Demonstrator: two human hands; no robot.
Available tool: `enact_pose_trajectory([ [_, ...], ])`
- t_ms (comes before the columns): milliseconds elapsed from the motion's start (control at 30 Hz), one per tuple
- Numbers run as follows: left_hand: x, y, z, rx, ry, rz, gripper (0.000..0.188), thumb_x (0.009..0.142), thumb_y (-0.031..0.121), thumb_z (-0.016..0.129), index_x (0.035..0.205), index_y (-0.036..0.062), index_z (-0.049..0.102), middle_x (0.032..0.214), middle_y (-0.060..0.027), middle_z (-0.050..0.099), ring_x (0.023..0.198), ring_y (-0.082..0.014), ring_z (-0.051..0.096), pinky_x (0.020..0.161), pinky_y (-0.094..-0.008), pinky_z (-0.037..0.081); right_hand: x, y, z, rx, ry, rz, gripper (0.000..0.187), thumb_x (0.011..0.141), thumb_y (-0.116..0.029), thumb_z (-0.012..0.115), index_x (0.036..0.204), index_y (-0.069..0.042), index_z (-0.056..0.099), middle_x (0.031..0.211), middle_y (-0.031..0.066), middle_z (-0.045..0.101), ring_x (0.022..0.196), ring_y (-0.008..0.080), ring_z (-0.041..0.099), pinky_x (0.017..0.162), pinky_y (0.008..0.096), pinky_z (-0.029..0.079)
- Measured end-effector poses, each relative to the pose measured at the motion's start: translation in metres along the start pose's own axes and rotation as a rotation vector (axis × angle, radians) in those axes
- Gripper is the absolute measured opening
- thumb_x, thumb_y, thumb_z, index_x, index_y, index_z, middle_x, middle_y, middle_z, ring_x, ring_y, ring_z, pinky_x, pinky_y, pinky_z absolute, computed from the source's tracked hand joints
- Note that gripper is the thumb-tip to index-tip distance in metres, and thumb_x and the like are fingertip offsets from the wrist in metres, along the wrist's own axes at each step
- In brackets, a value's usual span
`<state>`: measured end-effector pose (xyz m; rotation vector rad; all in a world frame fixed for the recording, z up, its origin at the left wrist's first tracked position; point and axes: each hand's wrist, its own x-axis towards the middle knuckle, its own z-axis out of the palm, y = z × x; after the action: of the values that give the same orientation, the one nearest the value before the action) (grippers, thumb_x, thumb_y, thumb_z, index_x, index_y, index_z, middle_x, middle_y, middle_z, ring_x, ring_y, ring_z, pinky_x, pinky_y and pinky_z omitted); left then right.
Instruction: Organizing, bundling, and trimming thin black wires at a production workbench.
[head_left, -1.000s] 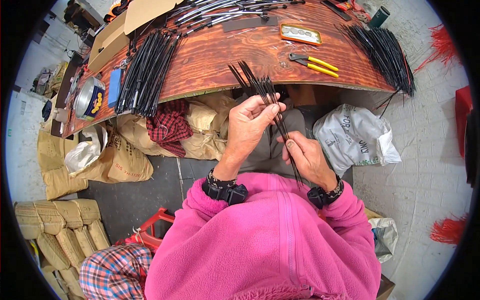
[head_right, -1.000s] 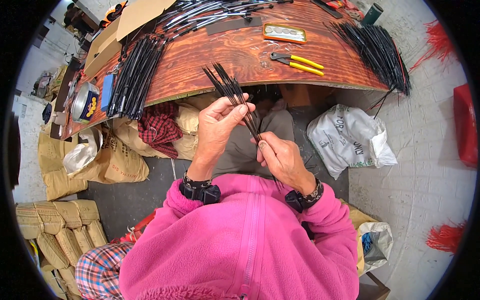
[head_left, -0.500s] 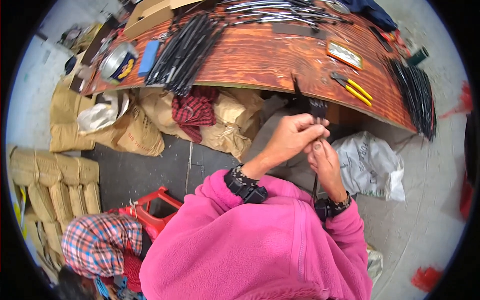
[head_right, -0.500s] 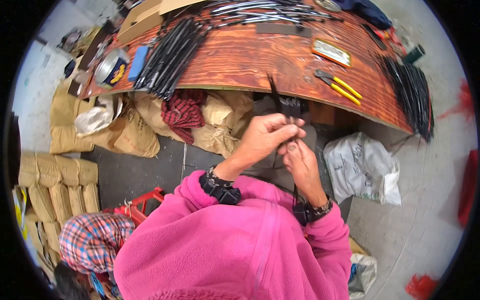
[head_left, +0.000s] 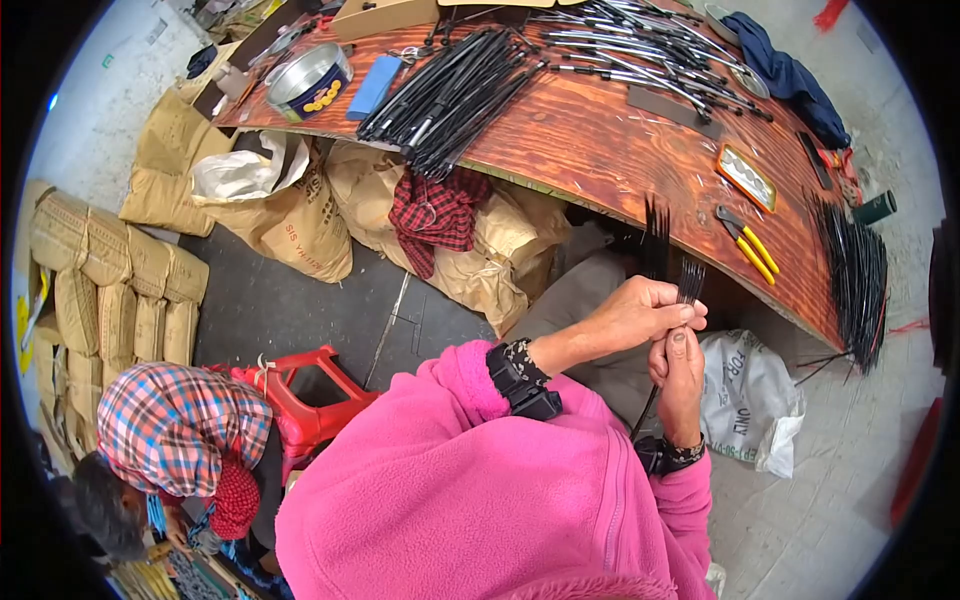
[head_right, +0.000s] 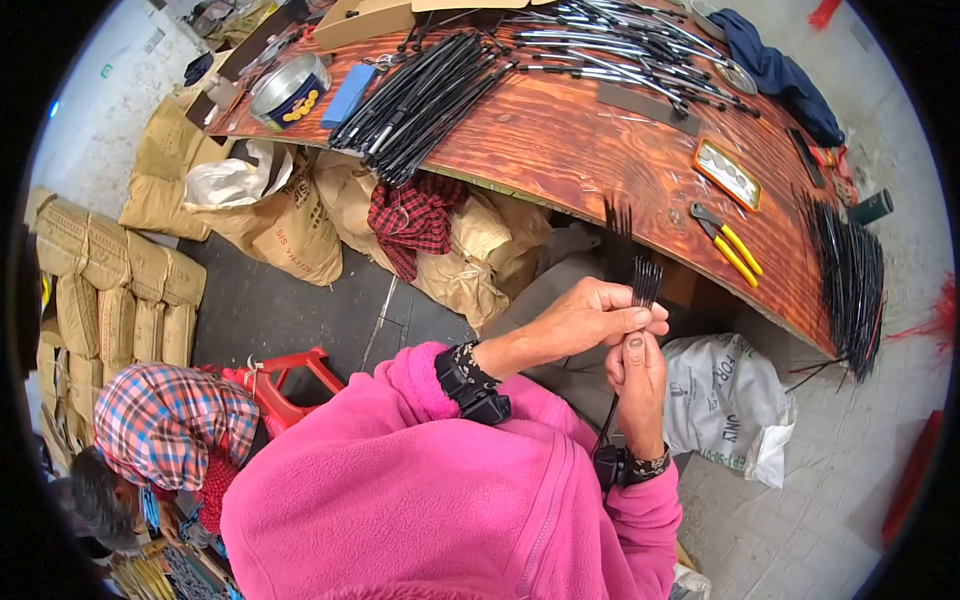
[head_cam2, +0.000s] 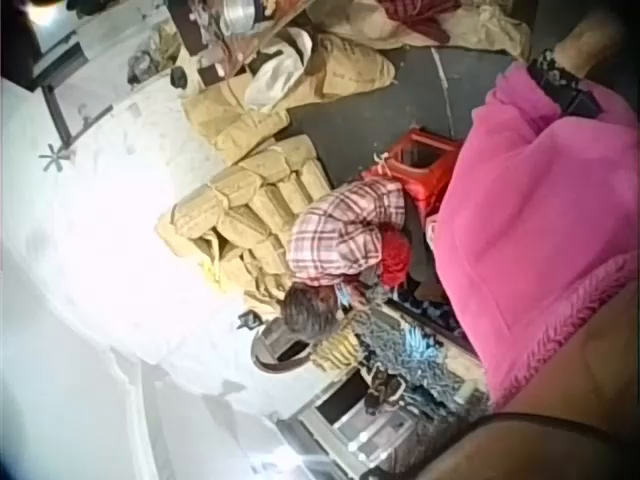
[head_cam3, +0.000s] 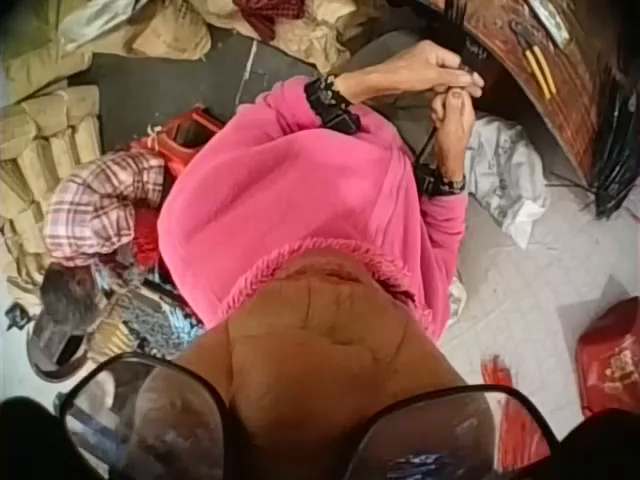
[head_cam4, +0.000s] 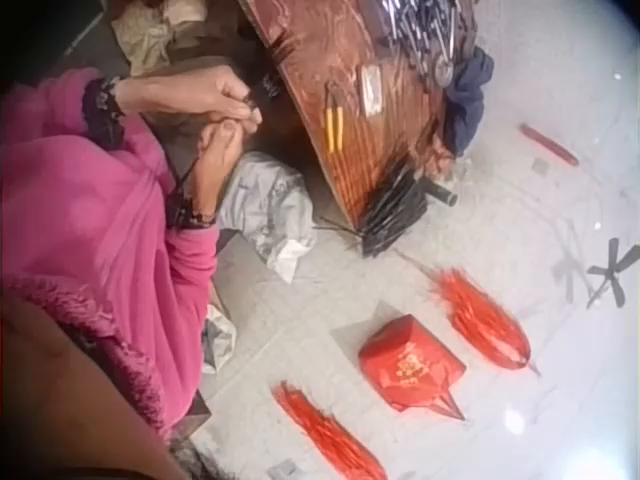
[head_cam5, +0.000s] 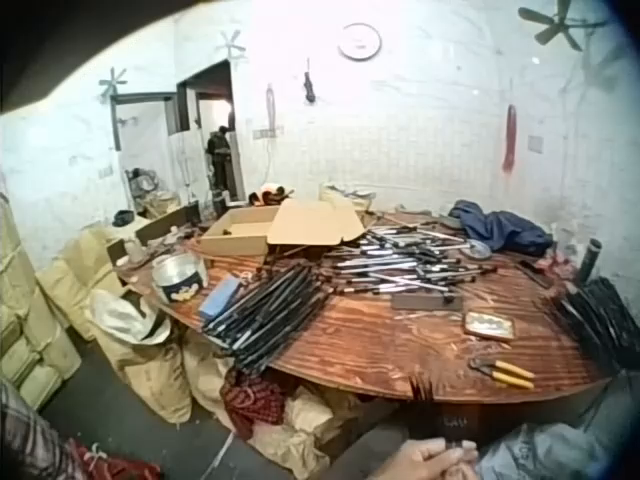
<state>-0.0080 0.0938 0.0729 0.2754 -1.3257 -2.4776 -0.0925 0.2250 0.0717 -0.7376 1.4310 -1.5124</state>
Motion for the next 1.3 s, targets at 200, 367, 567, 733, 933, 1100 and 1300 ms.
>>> enact_pose_trajectory([
  [200,0.002,-0.002,-0.003,-0.021,-0.025,-0.029,0.032,0.100,0.021,0.055,0.111,-0.0083,0.063,0.099,-0.0112,0.070,0.065,-0.0102,0.063,0.063,-0.0259,0.054,0.000,0.000,-0.002,-0.018,0.006,-0.014,0.031,0.106,-0.034,0.040,0.091,-0.007,0.049,0.063,-0.0054,0.036,0.050,0.0023,0.028,0.045,0.0191,0.021],
  [367,-0.003,0.022,-0.018,0.559,-0.003,0.122,0.027,0.099,0.018,0.056,0.107,-0.0066,0.066,0.101,-0.0092,0.071,0.080,-0.0102,0.065,0.073,-0.0271,0.053,-0.003,-0.004,-0.010,-0.001,0.041,-0.016,0.032,0.105,-0.034,0.042,0.092,-0.006,0.051,0.062,-0.0057,0.036,0.051,0.0025,0.028,0.045,0.0199,0.021],
  [567,-0.012,0.071,-0.011,0.613,0.292,0.570,0.022,0.096,0.013,0.055,0.105,-0.0033,0.067,0.103,-0.0096,0.071,0.095,-0.0123,0.065,0.083,-0.0282,0.051,-0.008,-0.010,-0.008,-0.085,-0.115,0.056,0.033,0.104,-0.036,0.046,0.094,-0.005,0.053,0.062,-0.0048,0.039,0.051,0.0039,0.030,0.046,0.0215,0.023],
  [733,-0.008,0.036,0.006,0.520,-0.133,0.417,0.025,0.098,0.013,0.048,0.111,-0.0025,0.064,0.103,-0.0109,0.071,0.097,-0.0170,0.066,0.086,-0.0316,0.052,-0.008,-0.004,0.007,-0.020,-0.181,0.043,0.034,0.104,-0.036,0.046,0.093,-0.004,0.051,0.062,-0.0040,0.040,0.051,0.0045,0.030,0.046,0.0220,0.023],
  [933,-0.006,0.027,0.008,0.454,-0.247,0.283,0.030,0.101,0.014,0.042,0.122,-0.0024,0.057,0.107,-0.0138,0.070,0.102,-0.0188,0.065,0.090,-0.0332,0.051,-0.014,-0.007,0.000,-0.023,-0.126,0.033,0.034,0.104,-0.036,0.046,0.094,-0.004,0.050,0.061,-0.0043,0.036,0.050,0.0045,0.029,0.045,0.0216,0.021],
  [1100,-0.001,0.019,0.004,0.187,-0.266,0.290,0.037,0.104,0.022,0.038,0.129,-0.0026,0.051,0.114,-0.0162,0.066,0.109,-0.0210,0.062,0.095,-0.0348,0.049,-0.013,-0.014,0.003,-0.031,-0.151,0.038,0.036,0.104,-0.036,0.044,0.091,-0.004,0.050,0.060,-0.0046,0.036,0.049,0.0044,0.028,0.045,0.0216,0.021],
  [1300,-0.002,0.014,0.002,0.127,-0.265,0.237,0.041,0.106,0.028,0.037,0.130,-0.0028,0.049,0.117,-0.0164,0.065,0.112,-0.0219,0.060,0.098,-0.0358,0.047,-0.012,-0.012,0.005,-0.035,-0.132,0.046,0.035,0.104,-0.035,0.044,0.090,-0.004,0.050,0.060,-0.0046,0.036,0.049,0.0041,0.028,0.045,0.0210,0.020],
])
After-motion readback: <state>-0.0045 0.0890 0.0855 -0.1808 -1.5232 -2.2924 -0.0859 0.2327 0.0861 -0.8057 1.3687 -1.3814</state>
